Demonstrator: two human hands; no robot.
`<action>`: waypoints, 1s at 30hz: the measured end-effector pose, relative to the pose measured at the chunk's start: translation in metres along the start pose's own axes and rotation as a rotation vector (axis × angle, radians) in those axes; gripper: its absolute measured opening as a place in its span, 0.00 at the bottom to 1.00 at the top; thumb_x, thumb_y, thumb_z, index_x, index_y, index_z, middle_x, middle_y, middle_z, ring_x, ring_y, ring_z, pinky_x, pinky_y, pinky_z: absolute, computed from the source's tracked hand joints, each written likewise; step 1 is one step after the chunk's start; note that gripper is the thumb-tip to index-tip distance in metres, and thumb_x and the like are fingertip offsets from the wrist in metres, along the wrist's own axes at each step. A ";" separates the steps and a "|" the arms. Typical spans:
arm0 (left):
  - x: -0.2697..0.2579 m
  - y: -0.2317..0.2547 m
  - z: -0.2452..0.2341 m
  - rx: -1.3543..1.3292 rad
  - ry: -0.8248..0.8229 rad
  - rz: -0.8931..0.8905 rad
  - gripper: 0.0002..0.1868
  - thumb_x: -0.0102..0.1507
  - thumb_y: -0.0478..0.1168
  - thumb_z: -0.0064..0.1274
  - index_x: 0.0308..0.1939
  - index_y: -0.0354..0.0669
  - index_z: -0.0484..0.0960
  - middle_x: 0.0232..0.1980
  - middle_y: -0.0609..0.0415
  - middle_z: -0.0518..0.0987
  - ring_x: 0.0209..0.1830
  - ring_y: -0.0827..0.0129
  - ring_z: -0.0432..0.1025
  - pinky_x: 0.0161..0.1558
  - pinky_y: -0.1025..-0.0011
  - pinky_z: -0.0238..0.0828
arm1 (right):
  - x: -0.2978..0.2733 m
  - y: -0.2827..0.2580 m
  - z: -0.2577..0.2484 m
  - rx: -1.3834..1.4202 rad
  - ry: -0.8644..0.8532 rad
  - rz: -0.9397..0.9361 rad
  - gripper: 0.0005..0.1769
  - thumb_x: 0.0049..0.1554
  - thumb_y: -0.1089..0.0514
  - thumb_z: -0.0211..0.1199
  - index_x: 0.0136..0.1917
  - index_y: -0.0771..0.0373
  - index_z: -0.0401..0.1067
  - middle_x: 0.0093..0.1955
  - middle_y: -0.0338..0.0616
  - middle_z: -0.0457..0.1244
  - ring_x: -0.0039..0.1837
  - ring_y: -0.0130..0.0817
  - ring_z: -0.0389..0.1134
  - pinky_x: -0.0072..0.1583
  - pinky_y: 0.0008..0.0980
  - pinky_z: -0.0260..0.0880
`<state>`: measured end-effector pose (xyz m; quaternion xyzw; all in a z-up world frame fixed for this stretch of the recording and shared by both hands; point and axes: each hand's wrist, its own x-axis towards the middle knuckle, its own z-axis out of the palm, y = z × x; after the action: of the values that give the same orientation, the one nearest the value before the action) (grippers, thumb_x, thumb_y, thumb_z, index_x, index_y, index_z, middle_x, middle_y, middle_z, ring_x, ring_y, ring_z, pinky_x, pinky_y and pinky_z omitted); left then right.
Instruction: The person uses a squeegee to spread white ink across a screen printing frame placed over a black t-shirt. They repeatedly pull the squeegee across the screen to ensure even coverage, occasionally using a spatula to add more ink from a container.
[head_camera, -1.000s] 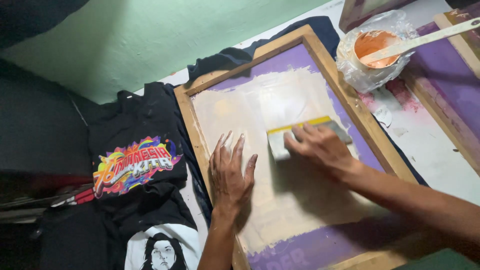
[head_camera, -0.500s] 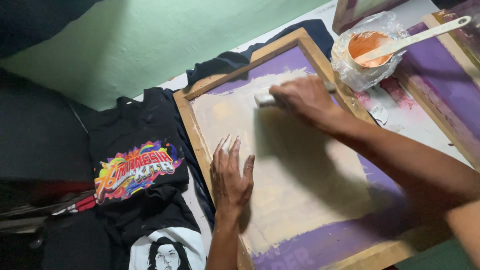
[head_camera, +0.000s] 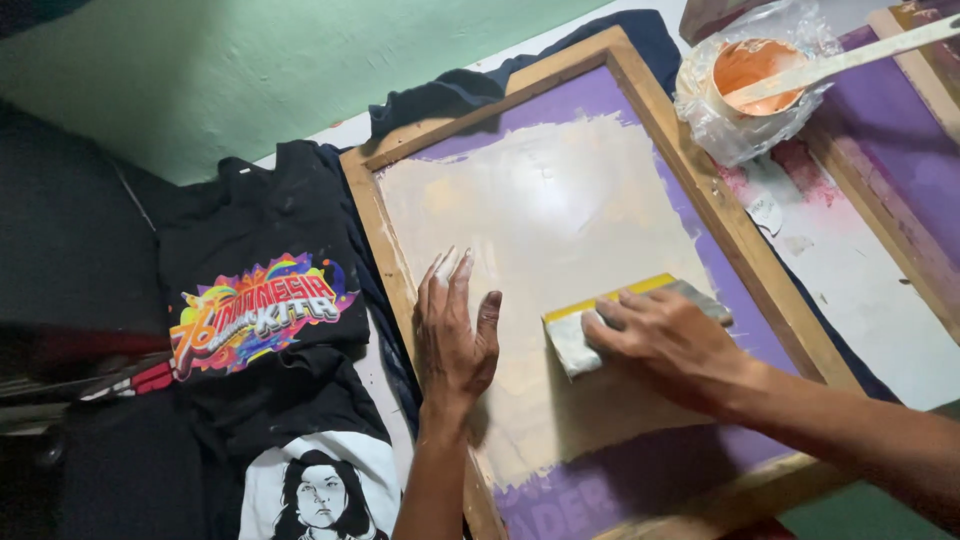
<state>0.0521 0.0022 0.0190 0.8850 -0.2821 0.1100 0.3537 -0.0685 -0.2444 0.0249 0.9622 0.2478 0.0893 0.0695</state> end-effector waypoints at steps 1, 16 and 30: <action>-0.001 0.000 0.001 -0.001 0.000 0.004 0.29 0.71 0.57 0.42 0.66 0.38 0.74 0.67 0.39 0.72 0.73 0.43 0.64 0.69 0.47 0.61 | -0.006 -0.004 -0.008 -0.002 0.002 0.003 0.17 0.58 0.56 0.57 0.59 0.38 0.74 0.53 0.36 0.72 0.54 0.37 0.76 0.46 0.36 0.75; -0.007 -0.005 0.000 -0.095 0.116 -0.020 0.36 0.73 0.57 0.30 0.73 0.29 0.62 0.67 0.29 0.69 0.70 0.35 0.63 0.70 0.46 0.58 | 0.191 0.116 0.056 0.080 0.115 0.278 0.21 0.55 0.45 0.62 0.61 0.46 0.66 0.27 0.43 0.67 0.35 0.50 0.74 0.40 0.48 0.74; -0.005 0.006 -0.019 -0.352 0.511 -0.113 0.49 0.71 0.71 0.11 0.74 0.32 0.64 0.68 0.37 0.70 0.65 0.48 0.71 0.62 0.62 0.72 | 0.045 -0.062 0.013 -0.067 0.100 -0.074 0.10 0.58 0.57 0.56 0.54 0.54 0.71 0.53 0.56 0.69 0.51 0.53 0.75 0.46 0.37 0.73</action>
<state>0.0446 0.0133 0.0341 0.7680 -0.1494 0.2584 0.5666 -0.0559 -0.1697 0.0076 0.9438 0.2832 0.1430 0.0926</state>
